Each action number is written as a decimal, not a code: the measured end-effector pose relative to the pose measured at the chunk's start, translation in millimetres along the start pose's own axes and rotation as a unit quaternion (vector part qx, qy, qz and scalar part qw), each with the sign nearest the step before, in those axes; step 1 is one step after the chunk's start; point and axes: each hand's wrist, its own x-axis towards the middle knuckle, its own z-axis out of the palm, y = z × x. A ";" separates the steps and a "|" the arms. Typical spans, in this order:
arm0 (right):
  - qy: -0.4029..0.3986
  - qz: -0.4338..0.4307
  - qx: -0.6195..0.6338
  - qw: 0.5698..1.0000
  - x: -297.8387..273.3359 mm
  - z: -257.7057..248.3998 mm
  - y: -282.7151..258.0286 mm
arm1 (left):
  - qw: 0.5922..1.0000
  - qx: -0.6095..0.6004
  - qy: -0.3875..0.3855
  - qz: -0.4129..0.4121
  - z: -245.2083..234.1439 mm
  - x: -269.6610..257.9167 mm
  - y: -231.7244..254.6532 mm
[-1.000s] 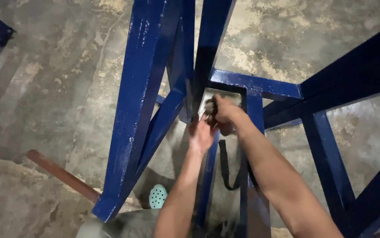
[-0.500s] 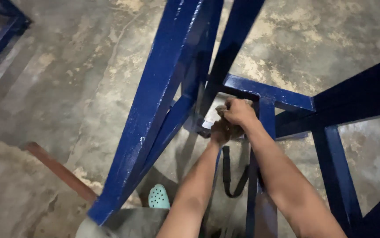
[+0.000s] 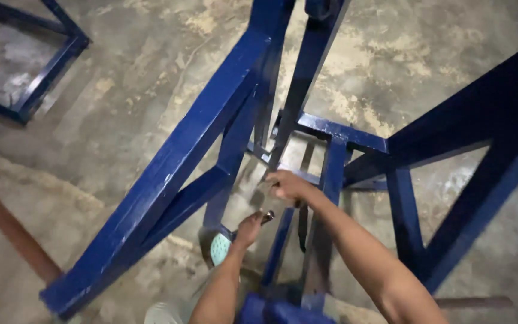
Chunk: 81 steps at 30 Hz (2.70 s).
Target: Cleaning a blue exercise machine with a brown cloth.
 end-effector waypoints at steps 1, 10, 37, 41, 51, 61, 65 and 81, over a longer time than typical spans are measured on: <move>-0.006 -0.001 0.001 1.000 -8.6 -0.9 -21.8 | 1.000 -0.002 0.000 -0.006 -9.5 -9.4 8.2; -0.125 0.025 -0.061 0.990 -37.1 27.5 -152.5 | 0.987 0.039 -0.105 -0.116 -102.1 -102.0 43.4; 0.021 0.085 0.160 0.983 -106.1 155.3 -404.9 | 0.959 0.113 -0.052 -0.256 -507.6 -297.4 279.7; 0.006 0.219 0.323 0.921 -129.8 161.0 -440.9 | 0.947 0.073 -0.015 -0.314 -528.4 -320.6 318.3; 0.018 0.218 0.320 0.922 -132.3 135.6 -482.7 | 0.540 -0.490 0.596 -0.337 -426.1 -374.0 286.1; -0.090 0.056 0.140 0.984 -137.8 57.3 -519.1 | 0.242 -0.818 0.474 -0.217 -429.4 -316.2 245.5; 0.085 0.062 0.116 0.988 -127.7 29.2 -545.8 | 0.233 -0.808 0.480 -0.250 -428.7 -308.2 247.0; 0.225 -0.297 -0.199 0.906 -76.8 83.1 -635.9 | 0.343 -0.779 0.441 -0.284 -469.2 -325.1 286.1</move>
